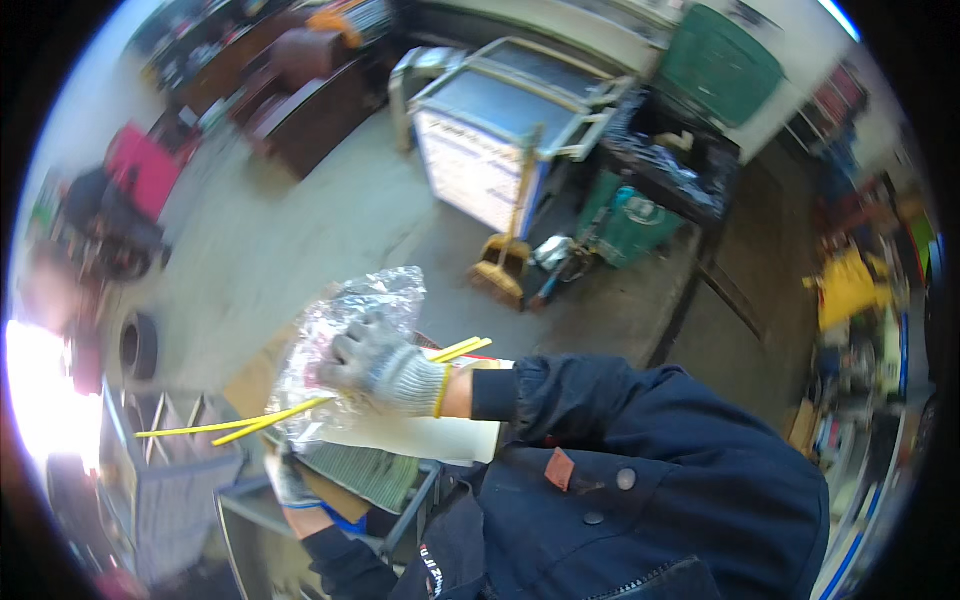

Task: The person discards old filters and wipes a metal cart with a cloth and liquid. Then the person rolls a tire across the garage floor and mounts it onto a car's wheel hub. The person uses an impact wrench to tighten the lug nuts.

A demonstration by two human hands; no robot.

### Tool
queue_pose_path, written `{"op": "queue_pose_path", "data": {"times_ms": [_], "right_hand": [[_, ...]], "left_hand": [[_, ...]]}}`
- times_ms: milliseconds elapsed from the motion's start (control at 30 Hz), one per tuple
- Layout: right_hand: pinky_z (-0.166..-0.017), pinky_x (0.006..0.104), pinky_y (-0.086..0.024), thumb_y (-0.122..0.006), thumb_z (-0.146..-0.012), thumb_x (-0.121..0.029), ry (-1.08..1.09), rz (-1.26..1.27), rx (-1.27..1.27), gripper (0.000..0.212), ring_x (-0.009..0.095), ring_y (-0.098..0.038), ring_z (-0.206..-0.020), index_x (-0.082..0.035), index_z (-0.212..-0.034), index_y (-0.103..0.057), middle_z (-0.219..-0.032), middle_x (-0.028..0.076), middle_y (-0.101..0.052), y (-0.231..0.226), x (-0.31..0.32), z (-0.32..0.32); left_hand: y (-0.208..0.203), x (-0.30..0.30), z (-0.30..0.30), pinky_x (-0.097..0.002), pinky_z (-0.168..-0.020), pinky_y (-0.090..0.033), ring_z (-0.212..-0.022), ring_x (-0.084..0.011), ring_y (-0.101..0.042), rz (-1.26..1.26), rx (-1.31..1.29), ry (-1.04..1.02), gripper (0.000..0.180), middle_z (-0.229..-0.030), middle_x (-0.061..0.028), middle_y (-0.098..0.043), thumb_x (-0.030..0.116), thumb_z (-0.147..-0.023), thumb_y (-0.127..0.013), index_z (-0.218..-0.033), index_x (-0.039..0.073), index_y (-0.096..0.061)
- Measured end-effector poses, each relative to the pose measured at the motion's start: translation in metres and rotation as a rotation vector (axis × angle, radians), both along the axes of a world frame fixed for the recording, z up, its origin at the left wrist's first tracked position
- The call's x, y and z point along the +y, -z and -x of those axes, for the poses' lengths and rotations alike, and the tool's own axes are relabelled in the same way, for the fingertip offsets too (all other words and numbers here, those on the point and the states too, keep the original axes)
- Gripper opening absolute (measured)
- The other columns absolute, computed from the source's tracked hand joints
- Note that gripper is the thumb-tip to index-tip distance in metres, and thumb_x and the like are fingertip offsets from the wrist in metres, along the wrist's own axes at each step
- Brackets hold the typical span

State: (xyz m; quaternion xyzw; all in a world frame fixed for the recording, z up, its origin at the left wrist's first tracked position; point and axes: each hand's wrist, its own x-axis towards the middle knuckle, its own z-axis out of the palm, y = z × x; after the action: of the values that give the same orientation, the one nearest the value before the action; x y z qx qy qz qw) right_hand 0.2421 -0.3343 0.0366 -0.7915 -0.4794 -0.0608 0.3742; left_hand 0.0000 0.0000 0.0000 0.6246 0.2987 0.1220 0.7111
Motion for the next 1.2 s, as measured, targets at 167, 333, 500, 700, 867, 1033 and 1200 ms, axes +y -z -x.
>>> {"op": "queue_pose_path", "data": {"times_ms": [167, 333, 500, 700, 867, 1033, 1200], "right_hand": [[-0.123, 0.0718, -0.027, -0.070, -0.087, -0.036, 0.449, 0.038, -0.096, 0.040, 0.041, -0.050, -0.142, -0.029, -0.126, -0.076, -0.144, 0.012, -0.061, 0.074, -0.079, -0.014], [-0.127, 0.0593, -0.033, -0.081, -0.087, -0.036, 0.707, 0.203, 0.099, 0.071, 0.048, -0.041, -0.154, -0.029, -0.155, -0.061, -0.171, 0.024, -0.037, 0.060, -0.136, 0.009], [-0.120, 0.0523, -0.047, -0.083, -0.086, -0.044, 0.954, 0.386, 0.319, 0.081, 0.046, -0.050, -0.150, -0.035, -0.161, -0.055, -0.171, 0.024, -0.037, 0.037, -0.157, -0.001], [-0.123, 0.0525, -0.042, -0.080, -0.092, -0.040, 1.041, 0.489, 0.070, 0.075, 0.042, -0.049, -0.152, -0.032, -0.162, -0.055, -0.173, 0.019, -0.038, -0.006, -0.273, -0.100], [-0.123, 0.0522, -0.038, -0.080, -0.088, -0.038, 1.070, 0.591, 0.025, 0.074, 0.041, -0.049, -0.149, -0.032, -0.159, -0.058, -0.168, 0.017, -0.045, 0.000, -0.304, -0.164], [-0.120, 0.0570, -0.039, -0.072, -0.090, -0.035, 1.050, 0.480, 0.016, 0.065, 0.043, -0.052, -0.142, -0.027, -0.154, -0.062, -0.161, 0.022, -0.052, 0.119, -0.389, -0.257], [-0.119, 0.0623, -0.037, -0.065, -0.092, -0.067, 0.883, 0.600, 0.401, 0.077, 0.046, -0.051, -0.142, -0.025, -0.156, -0.057, -0.155, 0.023, -0.053, 0.173, -0.424, -0.283]], "left_hand": [[0.106, -0.072, -0.134, -0.0389, -0.097, -0.061, -0.107, -0.0230, -0.073, 0.288, 0.073, 0.235, 0.054, -0.124, -0.0111, -0.074, 0.021, -0.096, -0.083, -0.139, -0.006, -0.064], [0.102, -0.123, -0.210, -0.0378, -0.089, -0.063, -0.100, -0.0239, -0.075, 0.341, 0.129, 0.466, 0.054, -0.121, -0.0110, -0.076, 0.017, -0.094, -0.084, -0.139, -0.005, -0.065], [0.097, -0.154, -0.287, -0.0365, -0.084, -0.064, -0.093, -0.0241, -0.077, 0.314, 0.113, 0.686, 0.050, -0.114, -0.0120, -0.078, 0.017, -0.093, -0.083, -0.134, -0.008, -0.067], [0.054, -0.314, -0.402, -0.0363, -0.081, -0.063, -0.091, -0.0231, -0.074, 0.437, 0.145, 0.555, 0.044, -0.111, -0.0110, -0.076, 0.015, -0.095, -0.084, -0.131, -0.005, -0.068], [0.036, -0.416, -0.449, -0.0456, -0.084, -0.064, -0.095, -0.0297, -0.074, 0.493, 0.065, 0.270, 0.039, -0.117, -0.0142, -0.075, 0.014, -0.100, -0.080, -0.132, -0.005, -0.067], [0.143, -0.557, -0.506, -0.0433, -0.074, -0.061, -0.077, -0.0252, -0.064, 0.207, 0.400, 0.253, 0.054, -0.099, -0.0116, -0.072, 0.045, -0.101, -0.079, -0.117, -0.006, -0.071], [0.183, -0.565, -0.513, -0.0484, -0.061, -0.065, -0.074, -0.0356, -0.076, 0.200, 0.799, 0.596, 0.057, -0.108, -0.0257, -0.071, 0.043, -0.104, -0.075, -0.124, -0.009, -0.064]]}}
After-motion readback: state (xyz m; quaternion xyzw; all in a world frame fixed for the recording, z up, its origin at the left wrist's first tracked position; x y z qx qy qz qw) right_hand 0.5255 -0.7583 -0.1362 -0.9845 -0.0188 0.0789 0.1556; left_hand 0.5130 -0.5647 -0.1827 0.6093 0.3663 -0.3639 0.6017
